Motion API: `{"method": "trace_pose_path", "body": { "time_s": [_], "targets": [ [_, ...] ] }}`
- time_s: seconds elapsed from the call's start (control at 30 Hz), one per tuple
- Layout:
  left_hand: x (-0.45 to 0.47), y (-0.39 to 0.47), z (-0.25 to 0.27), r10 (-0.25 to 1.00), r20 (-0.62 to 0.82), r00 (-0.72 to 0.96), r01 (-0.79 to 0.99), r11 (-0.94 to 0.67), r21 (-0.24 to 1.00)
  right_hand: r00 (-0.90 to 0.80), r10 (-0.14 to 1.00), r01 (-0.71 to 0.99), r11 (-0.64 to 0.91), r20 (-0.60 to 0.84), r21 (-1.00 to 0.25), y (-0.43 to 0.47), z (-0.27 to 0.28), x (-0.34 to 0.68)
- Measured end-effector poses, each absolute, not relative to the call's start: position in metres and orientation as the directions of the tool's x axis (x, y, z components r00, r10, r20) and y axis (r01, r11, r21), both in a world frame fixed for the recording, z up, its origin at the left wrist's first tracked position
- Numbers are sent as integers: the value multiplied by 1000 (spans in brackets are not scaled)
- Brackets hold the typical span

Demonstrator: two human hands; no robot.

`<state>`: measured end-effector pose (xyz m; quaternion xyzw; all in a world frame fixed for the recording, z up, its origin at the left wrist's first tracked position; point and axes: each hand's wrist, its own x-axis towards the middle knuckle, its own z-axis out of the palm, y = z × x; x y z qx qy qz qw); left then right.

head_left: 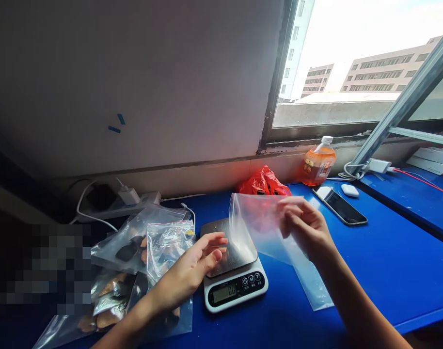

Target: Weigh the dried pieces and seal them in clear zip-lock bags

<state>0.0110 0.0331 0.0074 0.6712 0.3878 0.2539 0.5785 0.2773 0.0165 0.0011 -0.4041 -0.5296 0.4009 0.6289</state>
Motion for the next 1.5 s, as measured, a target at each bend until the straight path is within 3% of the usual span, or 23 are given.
{"method": "trace_pose_path", "body": {
  "time_s": [0.1, 0.23, 0.33, 0.5, 0.63, 0.7, 0.8, 0.93, 1.03, 1.2, 1.33, 1.5],
  "targets": [
    [16, 28, -5, 858, -122, 498, 175, 38, 984, -23, 956, -148, 287, 294, -946, 20, -16, 267],
    [11, 20, -13, 948, -33, 317, 136, -11, 991, -140, 930, -268, 294, 339, -918, 19, -20, 268],
    [2, 16, -14, 954, 0, 300, 124, -39, 992, -187, 926, -305, 263, 328, -915, 13, -21, 269],
    [-2, 15, -6, 848, -228, 478, 169, 165, 972, -220, 941, -330, 177, 258, -927, 8, -25, 261],
    [1, 19, -2, 855, -281, 435, 137, 245, 960, -293, 926, -280, 154, 238, -947, 15, -23, 262],
    [1, 19, -1, 879, -244, 411, 139, 204, 969, -236, 943, -213, 186, 236, -959, 20, -22, 266],
    [0, 15, -1, 880, -185, 438, 225, 92, 970, -131, 966, 17, 226, 222, -974, 22, -23, 270],
    [2, 9, 1, 873, -143, 466, 409, -70, 910, -247, 951, 283, 255, 187, -925, 11, -18, 256],
    [5, 7, 4, 847, -103, 521, 427, -154, 891, -341, 924, 255, 271, 176, -928, 2, -10, 239],
    [13, 3, 7, 783, -148, 604, 403, -141, 904, -422, 893, 128, 233, 159, -964, 2, -5, 225],
    [16, 2, 4, 809, -162, 566, 424, -117, 898, -350, 912, 116, 267, 213, -957, 4, -8, 227],
    [10, 8, -1, 842, -180, 509, 408, -52, 912, -75, 963, 33, 261, 258, -965, 4, -16, 231]
  ]
}}
